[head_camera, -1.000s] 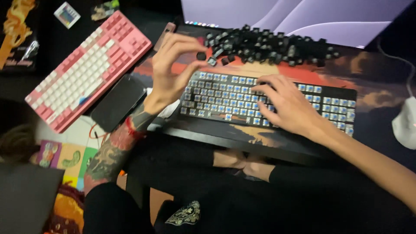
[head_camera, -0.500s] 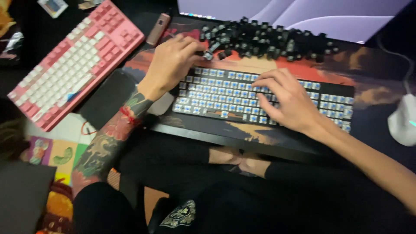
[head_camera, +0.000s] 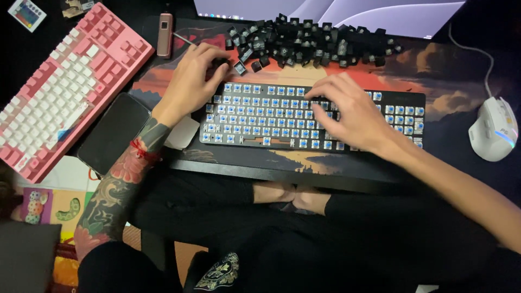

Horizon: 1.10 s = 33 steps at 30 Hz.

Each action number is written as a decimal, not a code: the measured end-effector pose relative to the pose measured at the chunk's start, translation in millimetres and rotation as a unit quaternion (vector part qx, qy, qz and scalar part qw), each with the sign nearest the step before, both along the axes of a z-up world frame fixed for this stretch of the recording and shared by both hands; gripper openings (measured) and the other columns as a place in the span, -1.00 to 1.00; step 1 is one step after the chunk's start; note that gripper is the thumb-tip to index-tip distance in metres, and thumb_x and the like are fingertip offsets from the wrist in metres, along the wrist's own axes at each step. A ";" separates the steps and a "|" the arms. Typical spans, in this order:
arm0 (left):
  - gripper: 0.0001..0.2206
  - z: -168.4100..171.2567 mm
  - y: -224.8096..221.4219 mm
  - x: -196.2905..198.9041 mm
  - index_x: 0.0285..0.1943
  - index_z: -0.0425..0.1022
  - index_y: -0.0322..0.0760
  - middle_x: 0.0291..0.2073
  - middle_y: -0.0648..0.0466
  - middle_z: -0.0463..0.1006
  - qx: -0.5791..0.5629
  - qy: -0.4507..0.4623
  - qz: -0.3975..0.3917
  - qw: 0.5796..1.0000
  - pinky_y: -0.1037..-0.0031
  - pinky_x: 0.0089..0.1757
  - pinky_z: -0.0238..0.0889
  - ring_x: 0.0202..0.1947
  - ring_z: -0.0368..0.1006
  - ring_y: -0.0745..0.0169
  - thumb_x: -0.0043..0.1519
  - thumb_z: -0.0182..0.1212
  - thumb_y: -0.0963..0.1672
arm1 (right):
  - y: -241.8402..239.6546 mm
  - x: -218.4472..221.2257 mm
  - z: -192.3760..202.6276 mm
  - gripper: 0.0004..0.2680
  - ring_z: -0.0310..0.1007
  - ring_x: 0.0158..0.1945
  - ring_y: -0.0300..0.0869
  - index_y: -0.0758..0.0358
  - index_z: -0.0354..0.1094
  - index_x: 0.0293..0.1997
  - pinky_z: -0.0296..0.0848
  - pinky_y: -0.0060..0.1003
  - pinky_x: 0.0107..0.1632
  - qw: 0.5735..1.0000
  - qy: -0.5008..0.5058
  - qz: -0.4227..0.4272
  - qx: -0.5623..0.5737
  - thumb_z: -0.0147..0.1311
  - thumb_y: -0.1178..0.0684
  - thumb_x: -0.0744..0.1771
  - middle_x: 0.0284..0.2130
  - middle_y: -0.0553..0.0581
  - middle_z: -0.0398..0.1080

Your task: Assembling a mechanical keyboard by installing keycaps onto switches

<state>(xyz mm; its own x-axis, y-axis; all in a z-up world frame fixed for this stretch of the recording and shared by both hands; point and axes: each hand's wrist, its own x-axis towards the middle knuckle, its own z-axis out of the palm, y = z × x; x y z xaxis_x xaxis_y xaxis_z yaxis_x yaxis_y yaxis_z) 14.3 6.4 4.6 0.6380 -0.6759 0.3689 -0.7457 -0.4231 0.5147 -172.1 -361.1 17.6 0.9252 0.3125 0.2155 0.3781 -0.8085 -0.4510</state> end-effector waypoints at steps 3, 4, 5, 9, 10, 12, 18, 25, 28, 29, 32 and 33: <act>-0.77 -0.9 0.6 -2.4 0.32 0.68 -0.48 0.24 -0.12 0.66 0.013 -0.016 0.012 1.000 0.14 0.10 0.42 0.11 0.49 -0.15 0.63 0.27 -0.16 | -13.6 8.2 0.2 -0.81 0.50 0.26 0.07 0.36 0.58 0.26 0.53 0.08 0.37 1.000 -0.007 -0.021 -0.004 0.17 0.17 0.50 0.14 0.32 0.60; -0.77 -1.5 0.0 -2.7 0.32 0.68 -0.48 0.24 -0.12 0.66 0.013 -0.016 0.009 1.000 0.14 0.10 0.42 0.11 0.49 -0.15 0.63 0.27 -0.16 | -21.1 12.5 1.5 -0.81 0.50 0.26 0.07 0.36 0.58 0.26 0.53 0.08 0.37 1.000 -0.007 -0.024 -0.004 0.17 0.17 0.50 0.14 0.32 0.60; -0.76 -2.0 -0.6 -3.3 0.34 0.67 -0.46 0.24 -0.13 0.64 0.025 -0.040 0.021 0.999 0.10 0.10 0.42 0.11 0.48 -0.20 0.63 0.29 -0.14 | -28.8 16.5 2.9 -0.87 0.48 0.12 0.01 0.36 0.60 0.20 0.50 -0.05 0.20 0.999 -0.032 -0.031 -0.022 0.22 0.19 0.52 0.02 0.26 0.59; -0.67 -11.3 0.2 1.0 0.43 0.64 -0.42 0.33 -0.15 0.60 0.078 -0.101 0.043 0.991 0.04 0.14 0.36 0.17 0.45 -0.27 0.63 0.30 -0.07 | -70.8 32.7 3.2 -0.86 0.54 0.07 0.03 0.36 0.67 0.21 0.62 -0.04 0.17 0.986 -0.054 -0.093 -0.124 0.22 0.23 0.52 0.02 0.27 0.67; -0.67 -12.0 0.4 0.3 0.43 0.64 -0.42 0.33 -0.15 0.60 0.076 -0.102 0.039 0.991 0.04 0.14 0.36 0.17 0.45 -0.27 0.63 0.30 -0.07 | -79.8 37.3 3.1 -0.86 0.54 0.07 0.03 0.36 0.67 0.21 0.62 -0.04 0.17 0.986 -0.054 -0.097 -0.125 0.22 0.23 0.52 0.02 0.27 0.67; -0.59 -12.7 1.1 -0.6 0.54 0.59 -0.44 0.46 -0.19 0.54 0.078 -0.104 0.043 0.991 0.06 0.20 0.31 0.27 0.46 -0.28 0.64 0.29 -0.05 | -98.1 47.1 3.7 -0.82 0.64 0.14 0.15 0.43 0.74 0.20 0.69 0.03 0.19 0.966 -0.085 -0.140 -0.201 0.32 0.18 0.49 0.09 0.34 0.70; -0.22 7.3 8.6 -3.0 0.51 0.36 -0.58 0.30 -0.31 0.32 0.136 -0.021 -0.018 0.990 -0.17 0.05 0.44 0.02 0.54 -0.32 0.53 0.38 0.22 | -129.7 62.9 -6.0 -0.75 0.58 0.19 0.18 0.43 0.66 0.34 0.62 0.01 0.26 0.961 -0.161 -0.101 -0.199 0.43 0.15 0.50 0.16 0.30 0.58; 0.58 17.2 8.4 -37.3 0.97 -0.11 -0.25 0.61 -0.39 0.28 0.302 0.069 -0.088 0.947 -0.45 0.46 0.01 0.58 0.17 -0.57 -0.13 0.59 0.51 | -132.4 72.0 -10.7 -0.74 0.60 0.23 0.20 0.42 0.64 0.38 0.57 0.07 0.26 0.975 -0.110 -0.103 -0.166 0.40 0.13 0.51 0.17 0.31 0.67; 0.79 6.2 10.5 -39.9 1.00 -0.24 -0.36 0.58 -0.41 0.31 0.314 0.000 -0.106 0.944 -0.33 0.46 -0.06 0.51 0.23 -0.55 -0.32 0.87 0.43 | -135.8 74.4 -16.8 -0.76 0.60 0.18 0.13 0.37 0.68 0.36 0.56 0.02 0.24 0.974 -0.126 -0.092 -0.167 0.43 0.14 0.51 0.07 0.21 0.68; 0.79 4.2 11.0 -39.4 0.99 -0.25 -0.39 0.57 -0.41 0.30 0.314 -0.014 -0.107 0.943 -0.29 0.46 -0.05 0.49 0.24 -0.52 -0.33 0.90 0.38 | -136.1 75.4 -19.1 -0.77 0.57 0.18 0.10 0.34 0.71 0.35 0.56 -0.02 0.25 0.971 -0.129 -0.093 -0.176 0.44 0.09 0.52 0.07 0.17 0.66; 0.78 3.7 9.3 -39.3 0.99 -0.26 -0.45 0.54 -0.44 0.31 0.323 -0.025 -0.104 0.940 -0.27 0.45 -0.02 0.46 0.27 -0.51 -0.31 0.92 0.34 | -134.2 75.7 -21.5 -0.79 0.54 0.20 0.07 0.31 0.74 0.33 0.57 -0.05 0.26 0.971 -0.126 -0.097 -0.177 0.45 0.06 0.54 0.07 0.15 0.62; 0.76 4.6 8.4 -39.2 0.98 -0.24 -0.49 0.51 -0.47 0.34 0.332 -0.023 -0.100 0.938 -0.31 0.44 0.01 0.44 0.29 -0.54 -0.27 0.90 0.36 | -132.8 75.7 -21.3 -0.80 0.55 0.21 0.07 0.31 0.74 0.31 0.58 -0.04 0.25 0.973 -0.120 -0.101 -0.169 0.46 0.06 0.54 0.07 0.16 0.60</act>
<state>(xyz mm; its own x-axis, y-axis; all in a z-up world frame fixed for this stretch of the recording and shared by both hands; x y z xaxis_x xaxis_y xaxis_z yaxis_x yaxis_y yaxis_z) -24.9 14.8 9.2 0.4670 -0.8709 -0.1528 -0.8595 -0.4877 0.1530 -96.5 -494.0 -3.6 0.9110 0.2192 0.3494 0.2571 -0.9642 -0.0654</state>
